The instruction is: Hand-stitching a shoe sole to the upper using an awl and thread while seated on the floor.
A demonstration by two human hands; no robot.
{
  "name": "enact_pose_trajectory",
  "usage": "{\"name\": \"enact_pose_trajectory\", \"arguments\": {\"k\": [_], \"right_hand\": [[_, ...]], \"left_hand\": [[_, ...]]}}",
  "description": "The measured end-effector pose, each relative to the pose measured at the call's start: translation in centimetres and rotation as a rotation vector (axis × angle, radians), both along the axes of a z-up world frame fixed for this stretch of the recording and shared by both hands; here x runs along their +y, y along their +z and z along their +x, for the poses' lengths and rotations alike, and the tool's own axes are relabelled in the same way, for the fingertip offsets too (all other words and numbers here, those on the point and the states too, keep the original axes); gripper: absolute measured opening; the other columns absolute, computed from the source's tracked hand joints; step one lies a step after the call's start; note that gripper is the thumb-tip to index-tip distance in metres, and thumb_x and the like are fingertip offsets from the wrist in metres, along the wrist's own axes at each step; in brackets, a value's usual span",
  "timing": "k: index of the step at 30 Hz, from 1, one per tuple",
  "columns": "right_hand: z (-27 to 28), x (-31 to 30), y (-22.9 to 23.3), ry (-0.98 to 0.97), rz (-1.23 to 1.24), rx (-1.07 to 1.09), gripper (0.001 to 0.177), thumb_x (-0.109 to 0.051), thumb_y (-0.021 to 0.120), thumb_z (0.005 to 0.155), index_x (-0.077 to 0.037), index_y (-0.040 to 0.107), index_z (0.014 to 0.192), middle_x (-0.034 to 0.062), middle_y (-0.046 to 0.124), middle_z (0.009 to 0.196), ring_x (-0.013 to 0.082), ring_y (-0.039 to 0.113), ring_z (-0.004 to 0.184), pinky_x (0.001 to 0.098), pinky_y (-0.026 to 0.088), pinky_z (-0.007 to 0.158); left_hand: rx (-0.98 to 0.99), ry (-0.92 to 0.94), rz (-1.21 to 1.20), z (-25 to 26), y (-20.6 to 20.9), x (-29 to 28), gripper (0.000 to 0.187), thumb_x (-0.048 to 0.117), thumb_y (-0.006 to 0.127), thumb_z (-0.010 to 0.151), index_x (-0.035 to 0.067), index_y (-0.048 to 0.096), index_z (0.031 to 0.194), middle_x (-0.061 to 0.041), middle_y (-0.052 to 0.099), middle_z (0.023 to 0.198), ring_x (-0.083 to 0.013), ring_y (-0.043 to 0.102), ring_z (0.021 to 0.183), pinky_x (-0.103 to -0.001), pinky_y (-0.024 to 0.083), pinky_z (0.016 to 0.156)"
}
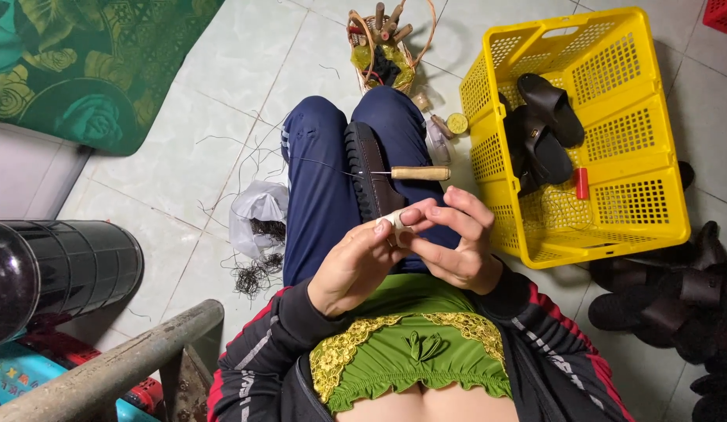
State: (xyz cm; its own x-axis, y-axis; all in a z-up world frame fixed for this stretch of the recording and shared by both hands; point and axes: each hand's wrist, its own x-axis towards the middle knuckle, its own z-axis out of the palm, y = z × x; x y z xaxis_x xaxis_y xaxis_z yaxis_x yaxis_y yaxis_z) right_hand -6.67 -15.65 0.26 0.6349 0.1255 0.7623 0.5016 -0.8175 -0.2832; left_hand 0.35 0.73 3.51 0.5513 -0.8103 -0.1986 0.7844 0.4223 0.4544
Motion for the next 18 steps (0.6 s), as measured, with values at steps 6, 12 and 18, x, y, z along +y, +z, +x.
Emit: {"name": "enact_pose_trajectory", "arguments": {"k": [6,12,18], "right_hand": [[-0.3,0.1,0.0,-0.026,0.004,0.021,0.02,-0.008,0.072,0.077,-0.019,0.074,0.094,0.0021,0.045,0.121,0.023,0.035,0.12,0.0424,0.037,0.109],[-0.4,0.2,0.0,-0.003,0.032,-0.045,0.023,-0.011,0.078,0.078,-0.022,0.071,0.097,-0.0004,0.043,0.121,0.0224,0.036,0.122,0.0405,0.039,0.108],[0.0,0.3,-0.2,-0.011,0.005,-0.078,0.023,-0.007,0.074,0.08,-0.02,0.071,0.099,0.0005,0.043,0.121,0.0222,0.036,0.121,0.0413,0.04,0.106]], "left_hand": [[-0.087,0.018,-0.038,-0.3,-0.2,-0.1,0.032,0.021,0.05,0.099,0.002,0.062,0.121,-0.015,0.066,0.119,-0.0272,0.066,0.103,-0.037,0.046,0.098],[-0.39,0.135,0.05,-0.9,-2.4,-0.8,0.03,0.019,0.055,0.097,-0.002,0.066,0.114,-0.017,0.059,0.128,-0.0201,0.058,0.107,-0.035,0.044,0.097],[-0.688,0.182,0.159,-0.5,-2.9,-1.1,0.03,0.018,0.05,0.097,-0.005,0.067,0.109,-0.021,0.058,0.125,-0.0205,0.059,0.099,-0.034,0.047,0.087]]}}
